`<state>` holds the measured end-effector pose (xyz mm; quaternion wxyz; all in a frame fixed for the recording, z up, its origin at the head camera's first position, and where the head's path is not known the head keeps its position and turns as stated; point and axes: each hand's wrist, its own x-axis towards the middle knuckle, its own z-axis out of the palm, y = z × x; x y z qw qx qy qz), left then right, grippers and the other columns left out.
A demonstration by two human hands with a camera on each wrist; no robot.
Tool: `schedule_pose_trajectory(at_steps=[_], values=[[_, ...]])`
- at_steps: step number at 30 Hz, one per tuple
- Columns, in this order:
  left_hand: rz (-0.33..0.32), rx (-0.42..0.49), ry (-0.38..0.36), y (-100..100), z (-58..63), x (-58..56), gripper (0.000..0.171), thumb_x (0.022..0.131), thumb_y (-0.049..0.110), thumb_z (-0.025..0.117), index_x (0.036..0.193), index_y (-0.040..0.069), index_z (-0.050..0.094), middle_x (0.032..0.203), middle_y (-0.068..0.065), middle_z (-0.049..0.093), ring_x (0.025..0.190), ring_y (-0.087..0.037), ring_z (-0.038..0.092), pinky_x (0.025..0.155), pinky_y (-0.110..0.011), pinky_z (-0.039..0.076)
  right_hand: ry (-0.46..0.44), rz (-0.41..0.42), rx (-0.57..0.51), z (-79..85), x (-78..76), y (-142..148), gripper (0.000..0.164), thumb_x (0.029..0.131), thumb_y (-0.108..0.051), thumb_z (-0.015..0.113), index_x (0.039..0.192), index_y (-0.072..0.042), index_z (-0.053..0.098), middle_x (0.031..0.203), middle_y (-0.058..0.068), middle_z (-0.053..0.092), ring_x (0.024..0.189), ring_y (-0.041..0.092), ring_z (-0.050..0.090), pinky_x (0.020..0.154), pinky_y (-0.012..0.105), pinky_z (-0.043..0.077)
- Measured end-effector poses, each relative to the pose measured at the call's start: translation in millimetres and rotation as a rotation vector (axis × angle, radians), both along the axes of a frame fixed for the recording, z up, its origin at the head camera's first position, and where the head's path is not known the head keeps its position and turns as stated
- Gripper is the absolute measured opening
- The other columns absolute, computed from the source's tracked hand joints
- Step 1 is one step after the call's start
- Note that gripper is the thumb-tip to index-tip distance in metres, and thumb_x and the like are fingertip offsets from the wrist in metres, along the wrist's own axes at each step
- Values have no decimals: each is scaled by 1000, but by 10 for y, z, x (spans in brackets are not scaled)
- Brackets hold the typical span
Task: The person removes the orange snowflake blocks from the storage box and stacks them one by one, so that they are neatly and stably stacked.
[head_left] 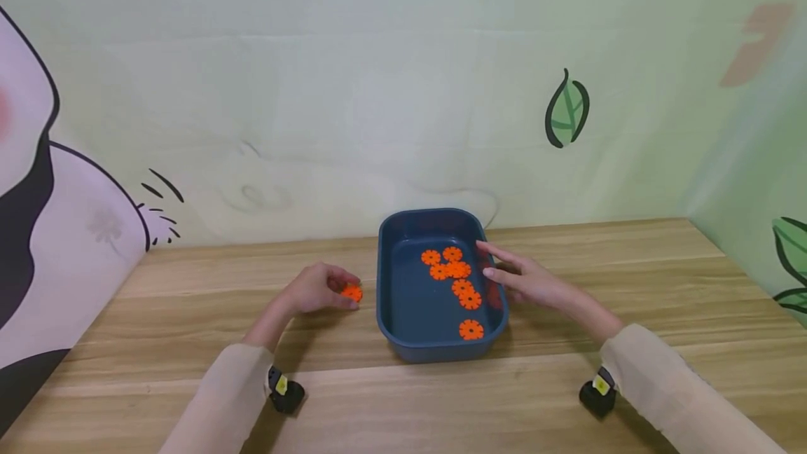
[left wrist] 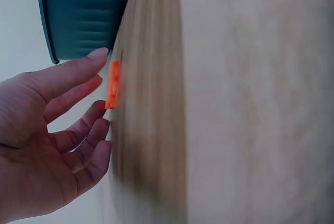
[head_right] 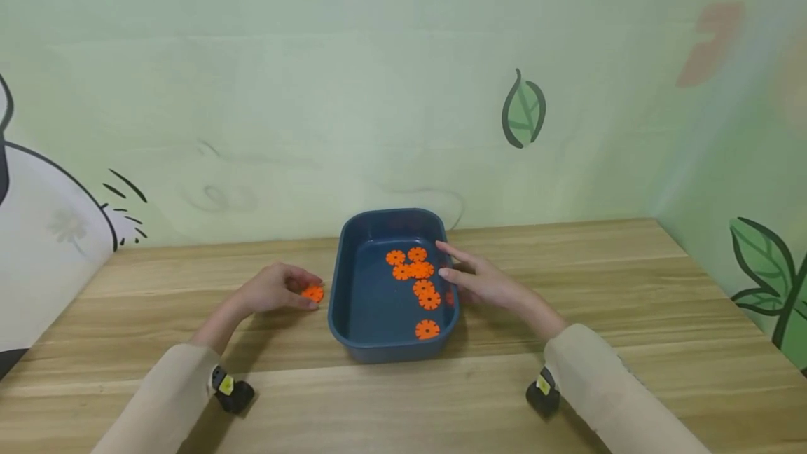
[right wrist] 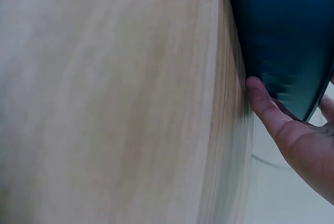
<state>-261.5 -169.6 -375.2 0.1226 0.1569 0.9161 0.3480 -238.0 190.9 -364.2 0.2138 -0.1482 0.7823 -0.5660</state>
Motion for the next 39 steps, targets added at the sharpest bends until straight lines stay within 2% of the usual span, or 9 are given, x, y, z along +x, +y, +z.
schedule_pose_trajectory(at_steps=[6, 13, 18, 21, 27, 33, 39], values=[[15, 48, 7, 21, 19, 52, 41, 74, 17, 75, 112, 8, 64, 109, -8, 63, 98, -23, 56, 88, -39, 46, 12, 0, -1, -8, -3, 4, 64, 94, -29, 50, 146, -14, 16, 146, 27, 16, 123, 42, 36, 91, 42, 44], [7, 139, 78, 59, 84, 168, 40, 75, 14, 74, 112, 4, 63, 105, -12, 63, 95, -24, 55, 78, -33, 48, -14, 13, -47, -26, -14, 7, 62, 95, -26, 47, 146, -13, 14, 146, 27, 14, 124, 43, 34, 90, 42, 45], [13, 243, 122, 121, 164, 266, 40, 76, 14, 73, 112, 2, 62, 104, -16, 62, 94, -24, 57, 71, -29, 49, -16, 16, -53, -22, -9, 1, 63, 95, -26, 47, 147, -13, 13, 146, 27, 14, 125, 43, 33, 91, 43, 44], [18, 304, 149, 188, 226, 323, 39, 77, 13, 72, 112, 1, 62, 101, -18, 62, 91, -23, 58, 72, -30, 51, -19, 10, -50, -17, -7, 1, 63, 95, -26, 47, 147, -13, 13, 145, 28, 14, 124, 43, 35, 90, 42, 44], [13, 380, 170, 361, 344, 450, 37, 76, 11, 73, 111, 4, 63, 98, -14, 63, 84, -20, 59, 67, -29, 52, -38, -5, -40, -14, -6, 4, 63, 95, -28, 48, 147, -16, 13, 147, 26, 10, 126, 44, 31, 91, 44, 43], [-42, 414, 168, 546, 399, 542, 35, 76, 9, 72, 110, 7, 63, 95, -8, 63, 83, -18, 59, 69, -27, 52, -47, -2, -55, -14, -8, 2, 63, 95, -27, 48, 147, -16, 14, 148, 26, 9, 126, 44, 30, 91, 44, 43], [-149, 392, 170, 744, 387, 604, 34, 77, 10, 72, 110, 8, 62, 99, -7, 63, 87, -19, 60, 75, -29, 51, -47, -5, -48, -11, -3, 3, 63, 95, -28, 48, 147, -17, 14, 147, 26, 10, 126, 44, 31, 92, 44, 43]])
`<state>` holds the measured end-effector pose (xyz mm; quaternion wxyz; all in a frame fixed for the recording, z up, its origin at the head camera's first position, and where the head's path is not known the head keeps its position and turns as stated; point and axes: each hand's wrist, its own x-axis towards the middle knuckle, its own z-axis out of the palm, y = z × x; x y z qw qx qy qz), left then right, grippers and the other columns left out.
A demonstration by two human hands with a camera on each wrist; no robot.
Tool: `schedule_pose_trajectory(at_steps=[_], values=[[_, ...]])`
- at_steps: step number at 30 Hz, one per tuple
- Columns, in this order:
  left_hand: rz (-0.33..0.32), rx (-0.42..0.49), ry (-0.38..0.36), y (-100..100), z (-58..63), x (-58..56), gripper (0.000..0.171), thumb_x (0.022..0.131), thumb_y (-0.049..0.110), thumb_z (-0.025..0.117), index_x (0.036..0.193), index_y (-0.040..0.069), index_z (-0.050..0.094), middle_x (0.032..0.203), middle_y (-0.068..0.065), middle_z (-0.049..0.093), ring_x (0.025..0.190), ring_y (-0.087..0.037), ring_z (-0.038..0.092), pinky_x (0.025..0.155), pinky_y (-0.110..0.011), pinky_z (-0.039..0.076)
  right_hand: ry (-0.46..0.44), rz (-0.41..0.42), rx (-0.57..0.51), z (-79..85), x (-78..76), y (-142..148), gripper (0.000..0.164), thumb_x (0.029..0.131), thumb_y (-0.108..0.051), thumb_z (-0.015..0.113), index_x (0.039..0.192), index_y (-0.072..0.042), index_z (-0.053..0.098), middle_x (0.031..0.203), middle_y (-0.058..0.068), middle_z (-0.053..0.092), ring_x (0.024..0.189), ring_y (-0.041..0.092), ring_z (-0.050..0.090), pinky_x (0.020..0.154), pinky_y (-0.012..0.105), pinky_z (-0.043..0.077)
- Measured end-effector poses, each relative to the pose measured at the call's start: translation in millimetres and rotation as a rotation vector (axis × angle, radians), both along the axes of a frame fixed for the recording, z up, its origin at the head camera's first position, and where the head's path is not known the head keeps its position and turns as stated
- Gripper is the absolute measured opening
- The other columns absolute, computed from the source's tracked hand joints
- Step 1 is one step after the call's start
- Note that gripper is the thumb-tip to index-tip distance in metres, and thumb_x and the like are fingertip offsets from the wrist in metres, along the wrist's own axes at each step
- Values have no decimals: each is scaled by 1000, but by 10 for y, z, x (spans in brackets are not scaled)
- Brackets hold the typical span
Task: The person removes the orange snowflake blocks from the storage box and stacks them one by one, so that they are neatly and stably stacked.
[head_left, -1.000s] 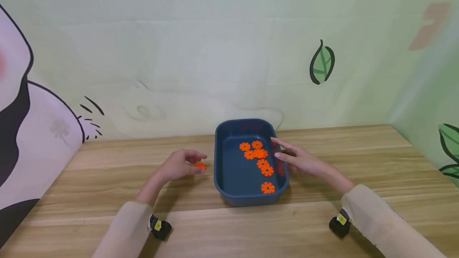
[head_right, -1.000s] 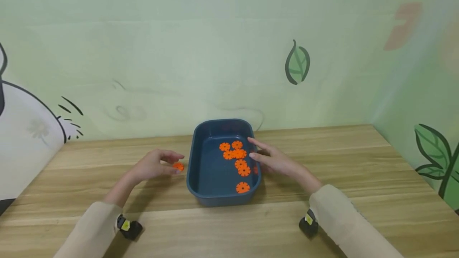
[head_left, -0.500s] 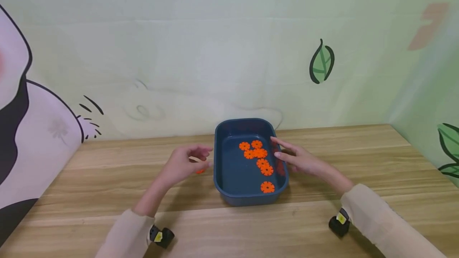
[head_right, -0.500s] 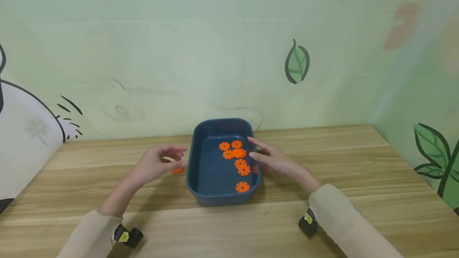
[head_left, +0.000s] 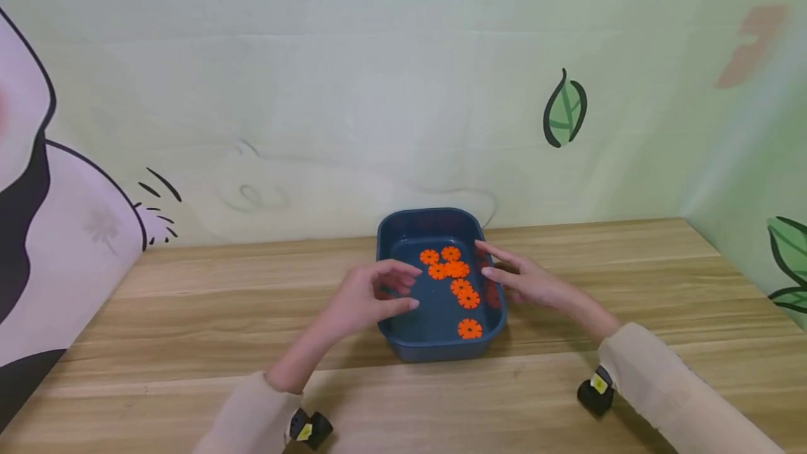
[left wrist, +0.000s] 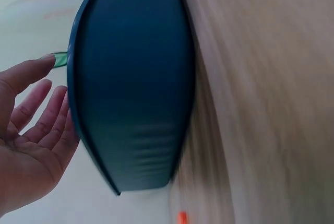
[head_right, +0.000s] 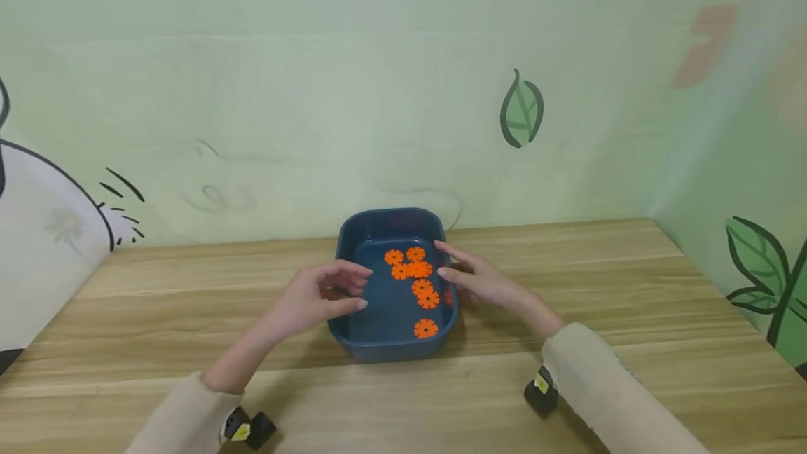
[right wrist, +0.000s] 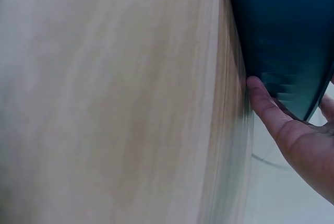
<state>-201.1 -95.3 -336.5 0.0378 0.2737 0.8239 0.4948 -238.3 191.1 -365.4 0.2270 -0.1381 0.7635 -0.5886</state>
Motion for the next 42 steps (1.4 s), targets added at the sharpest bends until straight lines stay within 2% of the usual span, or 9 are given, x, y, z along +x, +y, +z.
schedule_pose_trajectory(at_steps=[6, 11, 18, 23, 31, 37, 42], values=[[-72, -8, -12, 163, -34, 10, 36, 77, 10, 72, 112, 7, 61, 104, -10, 63, 91, -25, 60, 77, -29, 51, -4, -2, -2, -12, -3, 5, 63, 95, -27, 48, 147, -16, 14, 147, 26, 11, 127, 44, 30, 92, 46, 42], [-134, -52, -26, 288, -78, -14, 39, 78, 13, 72, 115, 8, 60, 109, -11, 62, 95, -26, 60, 76, -26, 51, -5, 4, -6, -8, 1, 5, 63, 95, -28, 48, 147, -16, 13, 147, 27, 10, 127, 44, 30, 93, 47, 41], [-223, -95, 18, 467, -165, -67, 42, 77, 11, 72, 115, 0, 58, 108, -14, 63, 92, -25, 61, 74, -20, 50, -3, 16, -9, 6, 5, 12, 63, 95, -27, 47, 147, -16, 13, 147, 26, 11, 126, 43, 31, 93, 46, 41], [-265, -185, 24, 591, -203, -116, 41, 76, 11, 73, 114, 3, 60, 104, -11, 64, 91, -22, 62, 76, -19, 48, 4, 16, -9, 7, 6, 16, 62, 95, -26, 47, 147, -15, 14, 147, 26, 13, 126, 43, 32, 92, 46, 42], [-340, -376, 53, 719, -241, -191, 37, 78, 8, 70, 114, 5, 60, 109, -6, 64, 94, -14, 60, 82, -18, 45, 10, 17, -4, -7, 4, 5, 62, 95, -26, 48, 146, -15, 15, 146, 28, 14, 126, 44, 31, 92, 46, 42], [-358, -501, 55, 779, -247, -208, 34, 79, 0, 66, 113, 6, 63, 108, -2, 64, 91, -9, 57, 82, -17, 44, 14, 17, 8, -2, 4, -3, 63, 95, -27, 48, 146, -15, 15, 147, 27, 10, 127, 44, 30, 91, 46, 43], [-375, -561, 43, 833, -251, -225, 33, 79, -3, 65, 111, 7, 64, 103, -2, 65, 84, -8, 56, 79, -15, 44, 19, 17, 15, 3, 4, 9, 63, 95, -27, 47, 147, -15, 14, 147, 27, 10, 126, 43, 30, 92, 46, 42]])
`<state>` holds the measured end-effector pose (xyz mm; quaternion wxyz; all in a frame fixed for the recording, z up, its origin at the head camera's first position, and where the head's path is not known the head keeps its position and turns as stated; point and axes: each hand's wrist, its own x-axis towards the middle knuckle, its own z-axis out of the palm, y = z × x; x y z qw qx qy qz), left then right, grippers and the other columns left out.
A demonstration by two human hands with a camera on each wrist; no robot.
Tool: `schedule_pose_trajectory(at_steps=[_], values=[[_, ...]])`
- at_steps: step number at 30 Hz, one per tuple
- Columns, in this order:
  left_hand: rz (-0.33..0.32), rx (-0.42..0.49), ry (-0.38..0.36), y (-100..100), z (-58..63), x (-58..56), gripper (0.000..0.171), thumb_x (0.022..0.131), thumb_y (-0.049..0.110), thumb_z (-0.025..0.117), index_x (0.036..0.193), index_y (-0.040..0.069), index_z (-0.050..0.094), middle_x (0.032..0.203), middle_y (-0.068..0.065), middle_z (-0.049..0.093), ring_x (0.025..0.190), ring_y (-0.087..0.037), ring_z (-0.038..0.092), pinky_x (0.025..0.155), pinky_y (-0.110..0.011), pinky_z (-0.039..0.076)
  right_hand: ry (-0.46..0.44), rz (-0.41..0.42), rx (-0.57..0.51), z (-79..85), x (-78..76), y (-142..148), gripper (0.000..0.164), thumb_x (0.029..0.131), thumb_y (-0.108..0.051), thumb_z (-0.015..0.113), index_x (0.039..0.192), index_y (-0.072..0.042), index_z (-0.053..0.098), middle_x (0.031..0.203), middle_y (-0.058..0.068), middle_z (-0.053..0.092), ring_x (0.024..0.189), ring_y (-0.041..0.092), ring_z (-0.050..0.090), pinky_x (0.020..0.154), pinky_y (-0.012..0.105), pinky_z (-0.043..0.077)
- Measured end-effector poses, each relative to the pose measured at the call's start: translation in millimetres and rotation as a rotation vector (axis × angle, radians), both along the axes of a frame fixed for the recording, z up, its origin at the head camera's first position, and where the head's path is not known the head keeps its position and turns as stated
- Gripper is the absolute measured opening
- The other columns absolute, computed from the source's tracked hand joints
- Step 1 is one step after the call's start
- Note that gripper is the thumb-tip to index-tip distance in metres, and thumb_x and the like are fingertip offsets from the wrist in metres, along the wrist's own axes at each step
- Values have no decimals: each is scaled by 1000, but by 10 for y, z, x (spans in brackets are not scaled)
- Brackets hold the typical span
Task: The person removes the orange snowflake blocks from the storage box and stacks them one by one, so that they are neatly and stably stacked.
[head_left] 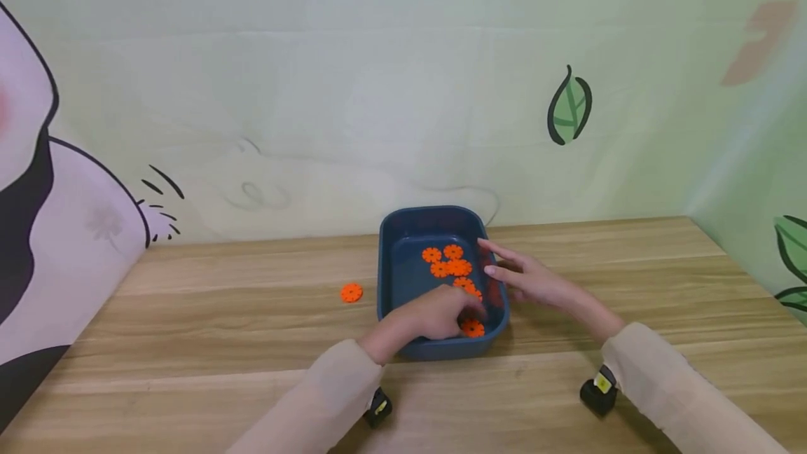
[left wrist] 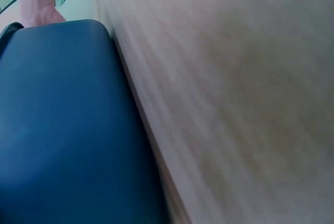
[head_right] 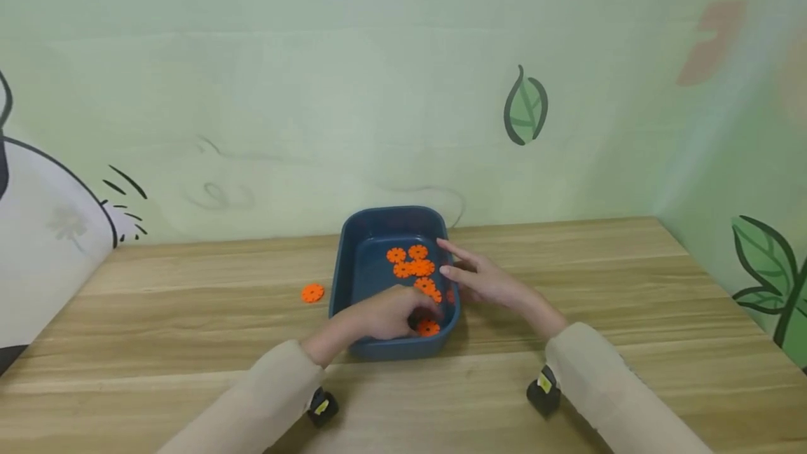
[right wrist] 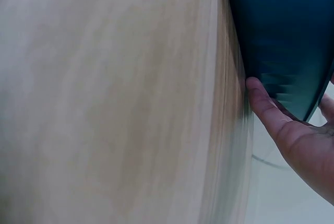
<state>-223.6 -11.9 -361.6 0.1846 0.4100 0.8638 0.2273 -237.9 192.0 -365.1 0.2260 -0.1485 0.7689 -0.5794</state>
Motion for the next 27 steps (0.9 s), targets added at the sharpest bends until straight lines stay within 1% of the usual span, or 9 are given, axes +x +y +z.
schedule_pose_trajectory(at_steps=[9, 14, 17, 20, 22, 25, 27], values=[[6, -61, -41, 52, 2, -22, 25, 80, -1, 65, 103, 8, 65, 92, 1, 64, 78, -6, 54, 75, -15, 44, -3, 5, -7, -2, -14, 24, 63, 95, -27, 47, 147, -15, 12, 148, 27, 7, 127, 45, 28, 93, 47, 41], [7, -70, -22, 57, 7, -22, 19, 80, -3, 64, 94, 9, 62, 81, 5, 56, 73, -8, 49, 68, -14, 41, -5, 3, -4, -3, -18, 21, 64, 95, -27, 48, 147, -15, 12, 148, 26, 6, 127, 45, 28, 93, 47, 41], [-4, -68, -1, 52, 1, -25, 19, 79, -3, 65, 91, 10, 61, 78, 5, 54, 71, -9, 48, 66, -14, 40, 10, -1, 15, -1, -17, 20, 63, 95, -27, 48, 147, -14, 13, 148, 26, 7, 127, 45, 28, 92, 46, 42], [-21, -48, 14, 31, 0, -22, 19, 78, -4, 64, 92, 10, 62, 79, 5, 55, 71, -9, 48, 65, -14, 40, 17, -5, 30, 0, -14, 18, 63, 95, -28, 48, 147, -15, 14, 148, 26, 9, 127, 45, 29, 91, 46, 43], [-27, -17, 23, 10, 5, -18, 20, 79, -3, 65, 94, 10, 64, 80, 5, 57, 69, -9, 48, 64, -14, 41, 20, -9, 37, 2, -10, 15, 62, 95, -28, 48, 146, -16, 15, 148, 26, 9, 128, 44, 28, 91, 46, 43], [-39, 51, 38, -33, 28, -14, 20, 79, 0, 66, 96, 12, 66, 83, 5, 61, 68, -8, 49, 64, -14, 42, 26, -11, 39, 3, -7, 11, 62, 95, -28, 48, 146, -16, 16, 148, 26, 10, 127, 44, 28, 89, 44, 45], [-40, 105, 32, -70, 56, -12, 19, 79, 5, 68, 96, 12, 66, 85, 4, 63, 69, -7, 51, 65, -15, 43, 25, -10, 33, 4, -5, 8, 62, 95, -27, 48, 146, -15, 16, 148, 25, 11, 127, 44, 29, 89, 43, 45]])
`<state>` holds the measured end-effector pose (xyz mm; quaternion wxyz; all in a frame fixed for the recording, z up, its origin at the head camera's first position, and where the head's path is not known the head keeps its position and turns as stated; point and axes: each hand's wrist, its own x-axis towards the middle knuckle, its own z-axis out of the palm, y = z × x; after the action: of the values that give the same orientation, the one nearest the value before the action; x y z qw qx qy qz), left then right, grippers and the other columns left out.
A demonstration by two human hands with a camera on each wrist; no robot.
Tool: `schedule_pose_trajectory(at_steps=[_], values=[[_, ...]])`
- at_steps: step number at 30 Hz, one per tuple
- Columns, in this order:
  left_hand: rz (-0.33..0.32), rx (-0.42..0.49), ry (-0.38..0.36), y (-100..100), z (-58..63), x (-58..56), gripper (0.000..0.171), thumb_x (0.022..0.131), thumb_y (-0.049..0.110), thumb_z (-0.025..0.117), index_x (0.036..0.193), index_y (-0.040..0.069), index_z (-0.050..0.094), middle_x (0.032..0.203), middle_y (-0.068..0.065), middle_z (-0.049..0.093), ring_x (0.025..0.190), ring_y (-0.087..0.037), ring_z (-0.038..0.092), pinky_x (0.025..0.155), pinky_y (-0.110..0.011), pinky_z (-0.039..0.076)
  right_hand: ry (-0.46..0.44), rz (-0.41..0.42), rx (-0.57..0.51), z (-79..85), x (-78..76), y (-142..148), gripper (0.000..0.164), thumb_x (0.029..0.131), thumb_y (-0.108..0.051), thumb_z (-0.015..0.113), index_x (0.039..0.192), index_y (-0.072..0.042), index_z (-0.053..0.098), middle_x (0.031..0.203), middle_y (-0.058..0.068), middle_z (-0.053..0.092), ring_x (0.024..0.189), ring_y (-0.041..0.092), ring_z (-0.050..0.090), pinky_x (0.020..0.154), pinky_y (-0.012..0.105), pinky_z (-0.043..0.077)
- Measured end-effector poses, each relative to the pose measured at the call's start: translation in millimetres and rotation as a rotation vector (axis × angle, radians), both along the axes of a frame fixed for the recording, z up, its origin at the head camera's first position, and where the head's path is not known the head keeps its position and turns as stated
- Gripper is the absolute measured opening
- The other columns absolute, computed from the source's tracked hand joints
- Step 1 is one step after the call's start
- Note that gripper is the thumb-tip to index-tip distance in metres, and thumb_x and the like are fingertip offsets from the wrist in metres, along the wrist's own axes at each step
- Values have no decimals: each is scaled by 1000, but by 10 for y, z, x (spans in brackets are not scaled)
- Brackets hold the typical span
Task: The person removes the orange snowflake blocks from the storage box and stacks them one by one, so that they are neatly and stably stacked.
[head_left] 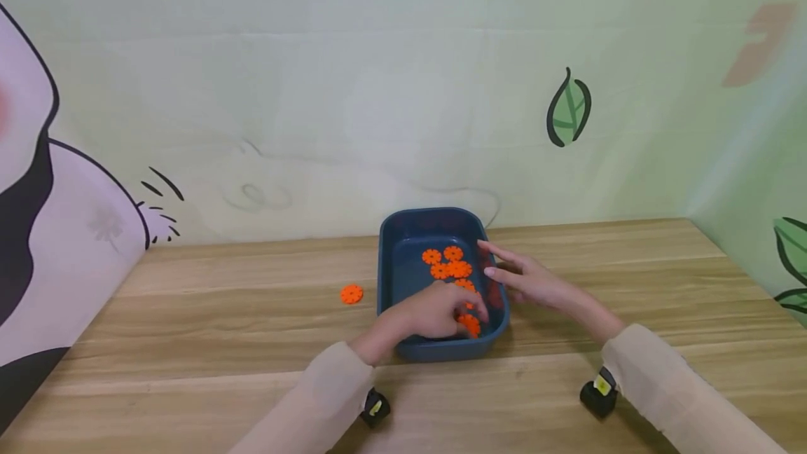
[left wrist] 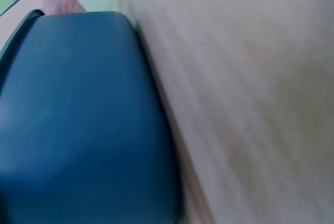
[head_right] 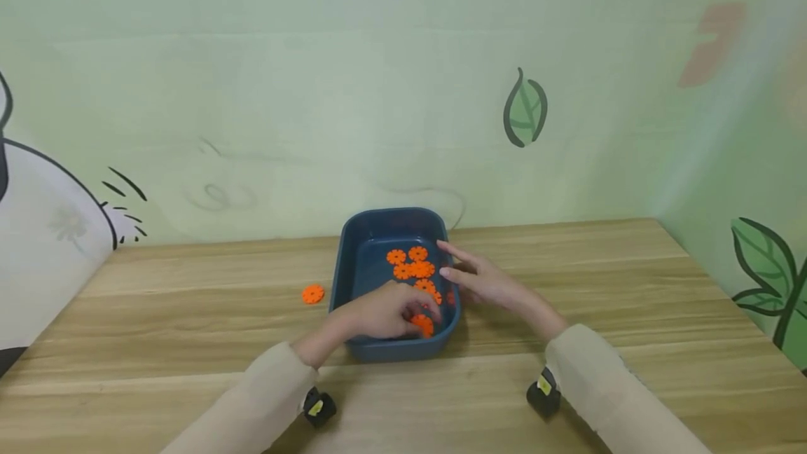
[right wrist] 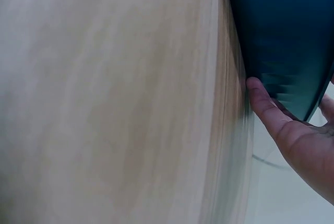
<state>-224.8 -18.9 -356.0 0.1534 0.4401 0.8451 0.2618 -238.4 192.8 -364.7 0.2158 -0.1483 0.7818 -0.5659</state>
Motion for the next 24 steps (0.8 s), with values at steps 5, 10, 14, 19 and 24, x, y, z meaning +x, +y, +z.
schedule_pose_trajectory(at_steps=[5, 10, 14, 19, 24], values=[[43, 103, -78, -114, 69, -6, 17, 78, 9, 70, 95, 10, 67, 89, 4, 66, 76, -5, 56, 70, -17, 46, -4, 4, -7, -5, -4, -2, 62, 95, -27, 48, 146, -16, 16, 148, 25, 10, 128, 44, 28, 91, 47, 43], [143, 147, -197, -245, 117, -26, 27, 77, 9, 72, 103, 9, 67, 94, 3, 67, 77, -8, 63, 71, -20, 50, -2, 6, -12, -12, -16, 0, 62, 95, -28, 48, 147, -16, 15, 148, 24, 10, 127, 44, 29, 92, 48, 42], [188, 161, -171, -357, 164, -16, 32, 74, 9, 75, 105, 10, 67, 102, 2, 66, 88, -13, 61, 76, -23, 50, -8, 0, -12, -20, -27, 1, 62, 95, -28, 47, 147, -17, 16, 149, 22, 12, 127, 44, 30, 92, 48, 42], [225, 209, -169, -498, 218, 3, 34, 72, 8, 76, 105, 8, 67, 102, -2, 66, 86, -15, 60, 77, -24, 50, -7, -1, -11, -22, -20, 0, 62, 95, -29, 48, 147, -16, 15, 149, 22, 10, 128, 44, 28, 92, 48, 42], [284, 264, -204, -640, 236, -11, 36, 72, 7, 76, 107, 5, 67, 101, -5, 67, 77, -14, 59, 72, -24, 50, -13, 3, -34, -17, -5, -3, 63, 95, -27, 48, 147, -15, 14, 149, 23, 8, 129, 45, 26, 92, 47, 42]])
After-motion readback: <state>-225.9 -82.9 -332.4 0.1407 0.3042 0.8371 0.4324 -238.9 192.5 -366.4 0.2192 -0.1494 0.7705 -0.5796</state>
